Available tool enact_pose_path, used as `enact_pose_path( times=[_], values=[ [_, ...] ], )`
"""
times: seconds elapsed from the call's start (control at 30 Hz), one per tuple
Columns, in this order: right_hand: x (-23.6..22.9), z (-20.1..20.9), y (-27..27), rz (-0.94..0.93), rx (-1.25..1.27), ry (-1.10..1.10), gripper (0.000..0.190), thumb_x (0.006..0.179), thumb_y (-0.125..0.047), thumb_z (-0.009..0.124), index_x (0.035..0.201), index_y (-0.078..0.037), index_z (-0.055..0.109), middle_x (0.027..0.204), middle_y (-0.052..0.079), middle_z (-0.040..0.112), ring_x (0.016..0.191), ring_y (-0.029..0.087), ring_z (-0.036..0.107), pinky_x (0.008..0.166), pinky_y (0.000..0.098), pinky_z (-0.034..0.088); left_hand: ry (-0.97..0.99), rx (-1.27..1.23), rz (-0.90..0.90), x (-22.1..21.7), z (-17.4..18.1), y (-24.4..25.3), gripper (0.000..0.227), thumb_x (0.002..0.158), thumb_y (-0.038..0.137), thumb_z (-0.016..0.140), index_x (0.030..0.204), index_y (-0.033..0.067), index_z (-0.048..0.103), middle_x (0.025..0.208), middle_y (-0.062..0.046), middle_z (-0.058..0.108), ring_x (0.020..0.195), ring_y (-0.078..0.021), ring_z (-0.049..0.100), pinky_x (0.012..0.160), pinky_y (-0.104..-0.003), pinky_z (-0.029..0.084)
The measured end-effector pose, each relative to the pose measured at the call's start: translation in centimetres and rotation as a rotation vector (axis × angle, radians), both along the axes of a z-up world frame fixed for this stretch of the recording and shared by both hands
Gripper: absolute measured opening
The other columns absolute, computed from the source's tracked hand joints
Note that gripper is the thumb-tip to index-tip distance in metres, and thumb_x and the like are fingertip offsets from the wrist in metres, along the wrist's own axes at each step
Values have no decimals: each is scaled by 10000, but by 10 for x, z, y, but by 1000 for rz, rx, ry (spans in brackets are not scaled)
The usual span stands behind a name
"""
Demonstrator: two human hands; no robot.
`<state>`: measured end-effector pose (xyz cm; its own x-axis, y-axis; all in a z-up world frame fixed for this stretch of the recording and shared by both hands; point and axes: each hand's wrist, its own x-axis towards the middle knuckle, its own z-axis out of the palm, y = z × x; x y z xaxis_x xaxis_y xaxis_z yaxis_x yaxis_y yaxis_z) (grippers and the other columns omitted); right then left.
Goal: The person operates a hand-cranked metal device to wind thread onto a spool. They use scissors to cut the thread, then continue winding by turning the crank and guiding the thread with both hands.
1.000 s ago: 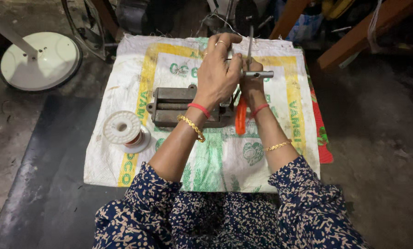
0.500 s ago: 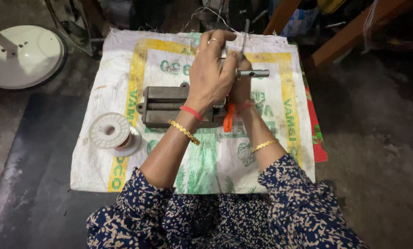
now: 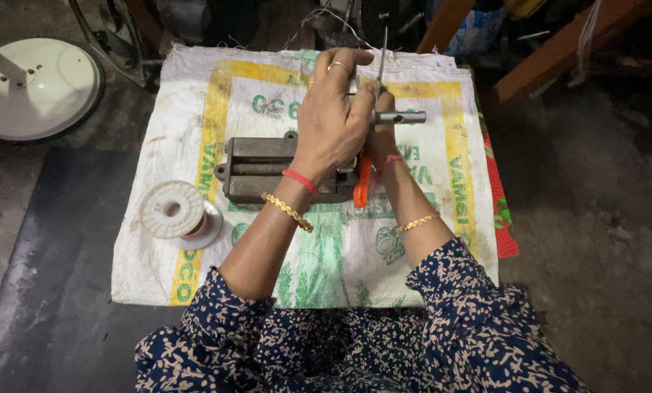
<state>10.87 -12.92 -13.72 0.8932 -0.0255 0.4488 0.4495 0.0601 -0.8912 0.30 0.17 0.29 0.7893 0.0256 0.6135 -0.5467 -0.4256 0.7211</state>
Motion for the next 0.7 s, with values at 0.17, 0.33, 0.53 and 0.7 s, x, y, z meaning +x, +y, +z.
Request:
enact_pose_path(
  times=[0.17, 0.33, 0.53, 0.7],
  values=[
    [7, -3, 0, 14, -11, 8, 271, 1071, -296, 515, 996, -58, 620, 847, -15, 562, 776, 111, 539, 653, 308, 452, 11, -11, -14, 2, -3, 0, 317, 970, 251, 601, 1259, 121, 616, 1299, -105, 594, 1156, -326, 656, 949, -432, 538],
    [7, -7, -2, 20, -22, 22, 259, 1061, -283, 527, 989, -57, 630, 825, -15, 556, 744, 112, 529, 630, 310, 438, -9, 1, -2, 1, -3, 0, 315, 971, 242, 601, 1261, 120, 621, 1309, -105, 595, 1161, -330, 656, 952, -440, 538],
    [14, -5, -6, 12, -31, 27, 245, 1049, -267, 540, 981, -55, 642, 798, -13, 548, 706, 114, 517, 601, 313, 421, 16, -4, -20, 1, -1, 0, 329, 968, 246, 588, 1270, 117, 610, 1310, -102, 579, 1127, -304, 674, 924, -431, 546],
    [16, -8, -8, 6, -39, 34, 233, 1039, -253, 552, 975, -53, 653, 776, -13, 542, 675, 116, 508, 578, 315, 407, 15, 6, -11, 1, -2, -1, 330, 979, 243, 586, 1284, 121, 611, 1307, -94, 578, 1133, -288, 673, 935, -427, 551]
  ],
)
